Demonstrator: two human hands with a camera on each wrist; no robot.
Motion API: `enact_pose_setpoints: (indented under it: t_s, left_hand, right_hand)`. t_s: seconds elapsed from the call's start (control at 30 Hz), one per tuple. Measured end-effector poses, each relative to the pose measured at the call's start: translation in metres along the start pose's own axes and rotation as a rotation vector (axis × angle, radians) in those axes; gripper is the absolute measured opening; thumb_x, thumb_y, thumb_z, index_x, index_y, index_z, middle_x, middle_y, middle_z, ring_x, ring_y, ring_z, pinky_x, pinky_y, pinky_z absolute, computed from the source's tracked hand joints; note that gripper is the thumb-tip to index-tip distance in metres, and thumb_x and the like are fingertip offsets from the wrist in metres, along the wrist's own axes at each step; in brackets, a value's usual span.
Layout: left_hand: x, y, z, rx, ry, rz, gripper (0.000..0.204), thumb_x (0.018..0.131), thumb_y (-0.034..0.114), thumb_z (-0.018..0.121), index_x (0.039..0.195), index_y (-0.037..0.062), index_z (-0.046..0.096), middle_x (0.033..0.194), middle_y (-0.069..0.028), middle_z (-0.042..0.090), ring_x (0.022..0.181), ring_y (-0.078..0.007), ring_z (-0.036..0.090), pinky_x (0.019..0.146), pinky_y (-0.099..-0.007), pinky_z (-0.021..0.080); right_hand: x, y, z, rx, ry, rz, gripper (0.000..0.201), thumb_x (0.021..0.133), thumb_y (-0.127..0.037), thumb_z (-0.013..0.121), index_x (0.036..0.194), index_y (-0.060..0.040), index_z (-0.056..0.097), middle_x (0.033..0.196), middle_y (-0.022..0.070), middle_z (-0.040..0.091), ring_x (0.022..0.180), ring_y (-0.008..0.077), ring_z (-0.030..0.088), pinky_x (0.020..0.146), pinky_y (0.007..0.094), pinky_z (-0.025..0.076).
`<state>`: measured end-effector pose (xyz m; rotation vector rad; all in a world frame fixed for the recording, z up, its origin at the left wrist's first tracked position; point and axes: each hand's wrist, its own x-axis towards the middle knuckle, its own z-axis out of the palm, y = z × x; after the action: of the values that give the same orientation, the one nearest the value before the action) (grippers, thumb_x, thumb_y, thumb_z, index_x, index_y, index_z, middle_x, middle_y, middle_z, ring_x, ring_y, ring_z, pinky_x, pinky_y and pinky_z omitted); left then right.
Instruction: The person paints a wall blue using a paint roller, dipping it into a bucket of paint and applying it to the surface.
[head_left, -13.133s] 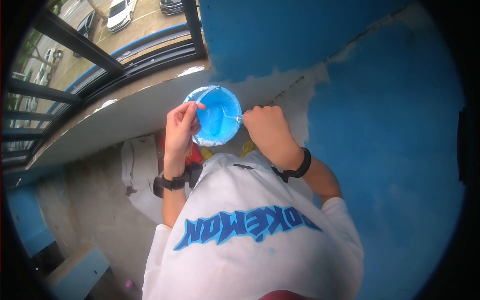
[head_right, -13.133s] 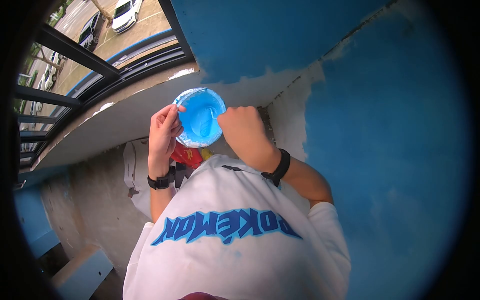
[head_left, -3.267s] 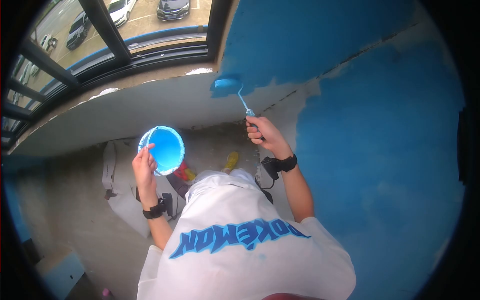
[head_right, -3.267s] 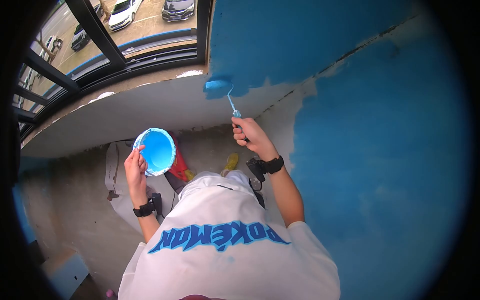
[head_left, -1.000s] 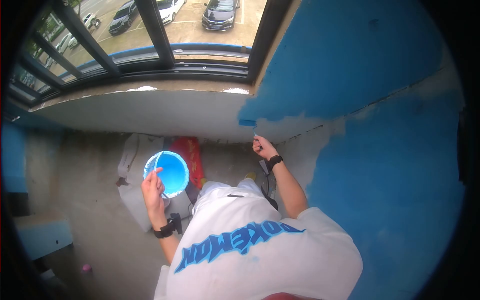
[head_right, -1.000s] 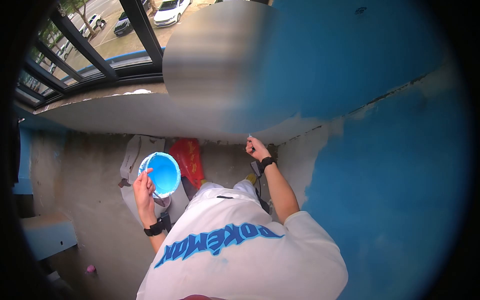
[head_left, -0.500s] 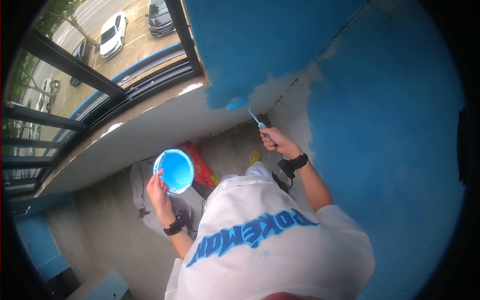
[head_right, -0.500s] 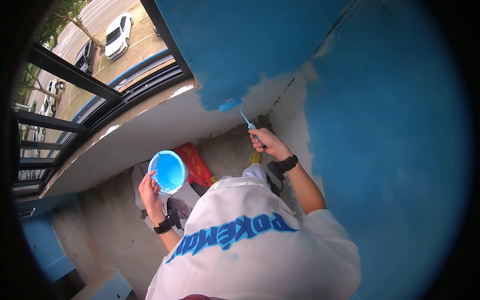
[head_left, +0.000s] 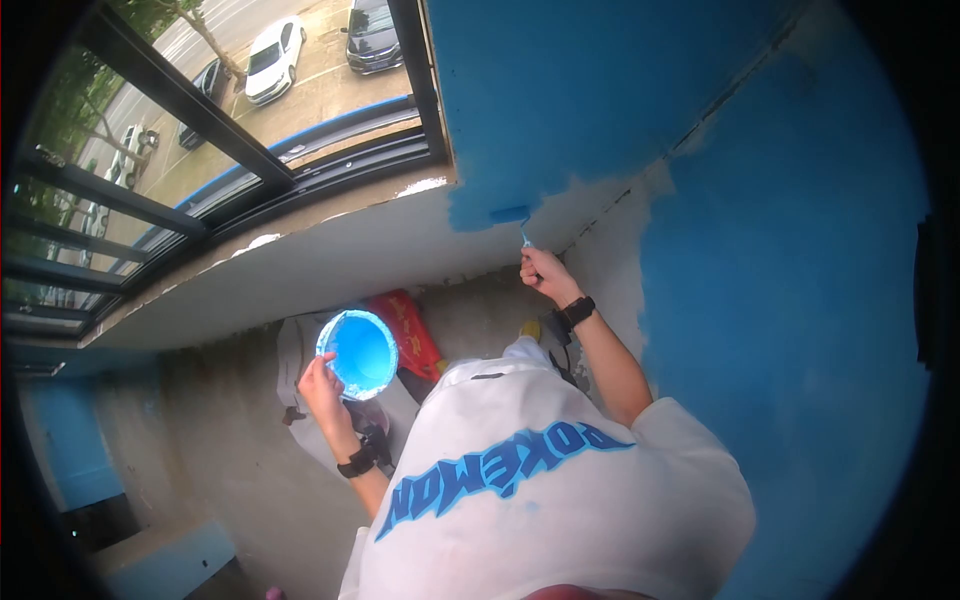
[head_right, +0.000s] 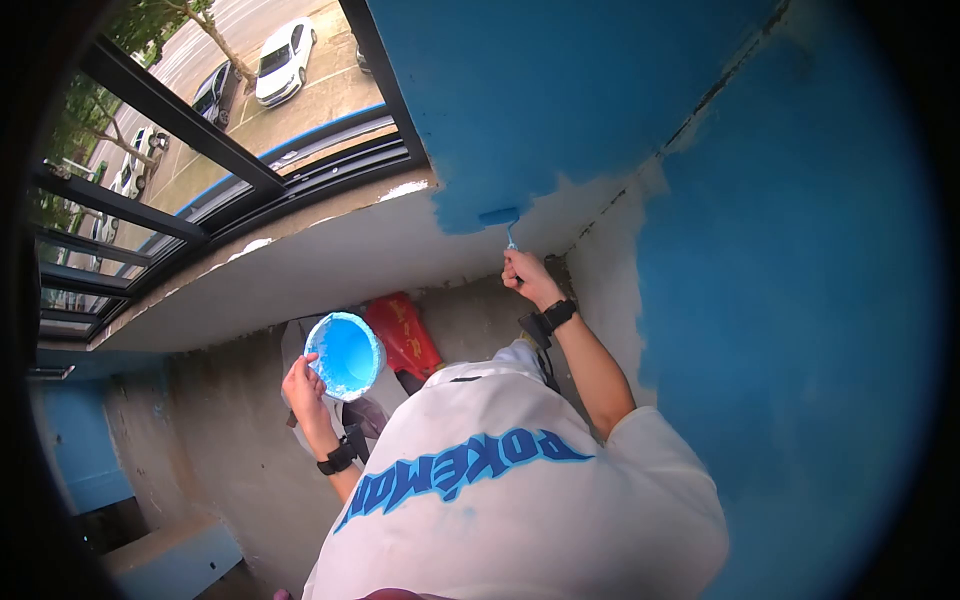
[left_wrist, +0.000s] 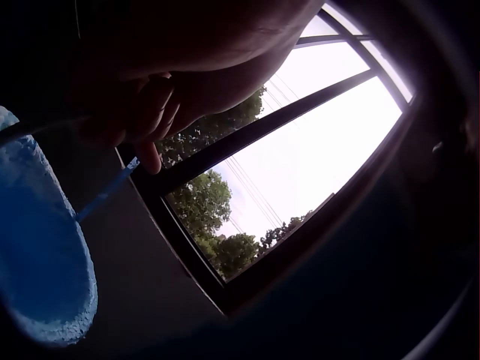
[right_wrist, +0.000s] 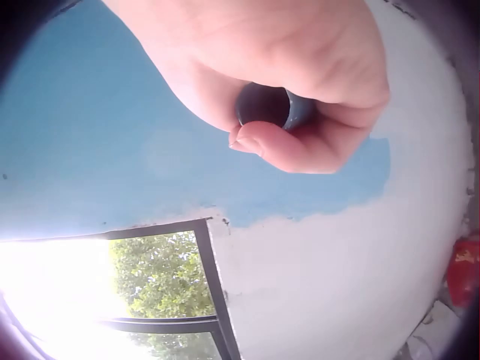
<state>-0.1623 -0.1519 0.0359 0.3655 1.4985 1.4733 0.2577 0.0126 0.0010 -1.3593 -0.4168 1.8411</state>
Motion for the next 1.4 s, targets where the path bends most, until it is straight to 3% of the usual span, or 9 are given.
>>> enact_pose_setpoints:
  t_s: [0.13,0.2,0.37,0.5,0.77,1.0,1.27,1.4]
  left_hand:
    - [-0.001,-0.01,-0.016,0.027,0.051,0.009,0.025,0.097,0.018,0.052,0.092,-0.0023,0.065,0.053,0.0096,0.03,0.042,-0.0005,0.024,0.04,-0.0203,0.018]
    - [-0.005,-0.008,-0.021,0.034,0.06,0.005,0.025,0.096,0.018,0.052,0.092,-0.0025,0.065,0.054,0.0095,0.031,0.044,-0.0003,0.025,0.041,-0.02,0.017]
    - [-0.001,-0.014,-0.032,0.045,0.068,0.002,0.025,0.096,0.018,0.053,0.092,-0.0029,0.066,0.055,0.0095,0.031,0.045,-0.0002,0.025,0.04,-0.0198,0.016]
    - [0.003,-0.018,-0.03,0.064,0.052,-0.017,0.024,0.095,0.017,0.053,0.092,-0.0027,0.067,0.056,0.0097,0.031,0.045,-0.0002,0.025,0.041,-0.0195,0.017]
    - [0.003,-0.003,0.029,0.14,-0.136,-0.072,0.026,0.097,0.019,0.053,0.092,-0.003,0.066,0.054,0.0094,0.031,0.044,-0.0009,0.025,0.041,-0.0202,0.019]
    - [0.005,0.009,0.084,0.175,-0.232,-0.088,0.024,0.097,0.018,0.053,0.093,-0.0009,0.067,0.056,0.0099,0.032,0.045,0.0,0.026,0.041,-0.0187,0.019]
    - [-0.002,0.011,0.102,0.109,-0.18,-0.048,0.025,0.097,0.019,0.053,0.093,-0.0014,0.067,0.056,0.0101,0.032,0.046,0.0004,0.026,0.041,-0.0188,0.019]
    - [-0.01,0.014,0.09,0.049,-0.146,0.011,0.026,0.098,0.018,0.051,0.094,-0.002,0.066,0.055,0.0096,0.031,0.045,0.0,0.025,0.041,-0.0193,0.018]
  right_hand:
    - [0.09,0.044,-0.04,0.049,0.055,0.045,0.018,0.093,-0.014,0.046,0.077,-0.0069,0.043,0.057,0.0001,0.038,0.046,0.0101,0.036,0.041,0.0237,0.03]
    - [0.091,0.049,-0.036,0.003,0.126,0.038,0.02,0.094,-0.011,0.046,0.076,-0.009,0.039,0.057,-0.0015,0.037,0.046,0.009,0.034,0.04,0.0222,0.027]
    - [0.076,0.051,-0.052,0.008,0.104,0.066,0.021,0.094,-0.014,0.048,0.075,-0.0093,0.041,0.058,-0.0009,0.039,0.046,0.0094,0.036,0.04,0.0231,0.028]
    - [0.036,0.042,-0.063,0.023,0.055,0.105,0.023,0.093,-0.018,0.052,0.073,-0.0099,0.043,0.059,-0.0021,0.04,0.047,0.008,0.038,0.04,0.0232,0.028]
    - [-0.114,-0.012,-0.042,-0.023,0.073,-0.011,0.022,0.094,-0.021,0.053,0.077,-0.0095,0.046,0.06,-0.0043,0.041,0.046,0.0051,0.037,0.038,0.0225,0.028]
    - [-0.176,-0.079,-0.023,-0.121,0.048,-0.112,0.022,0.096,-0.023,0.05,0.08,-0.009,0.047,0.059,-0.0051,0.041,0.044,0.0043,0.036,0.036,0.0219,0.028]
    - [-0.129,-0.109,-0.033,-0.244,-0.019,-0.123,0.023,0.096,-0.023,0.051,0.078,-0.0092,0.046,0.058,-0.0049,0.04,0.042,0.0052,0.037,0.035,0.0232,0.028]
    - [-0.074,-0.086,-0.057,-0.155,0.02,-0.033,0.022,0.095,-0.022,0.053,0.078,-0.0098,0.046,0.057,-0.0058,0.038,0.043,0.0044,0.036,0.035,0.0224,0.026]
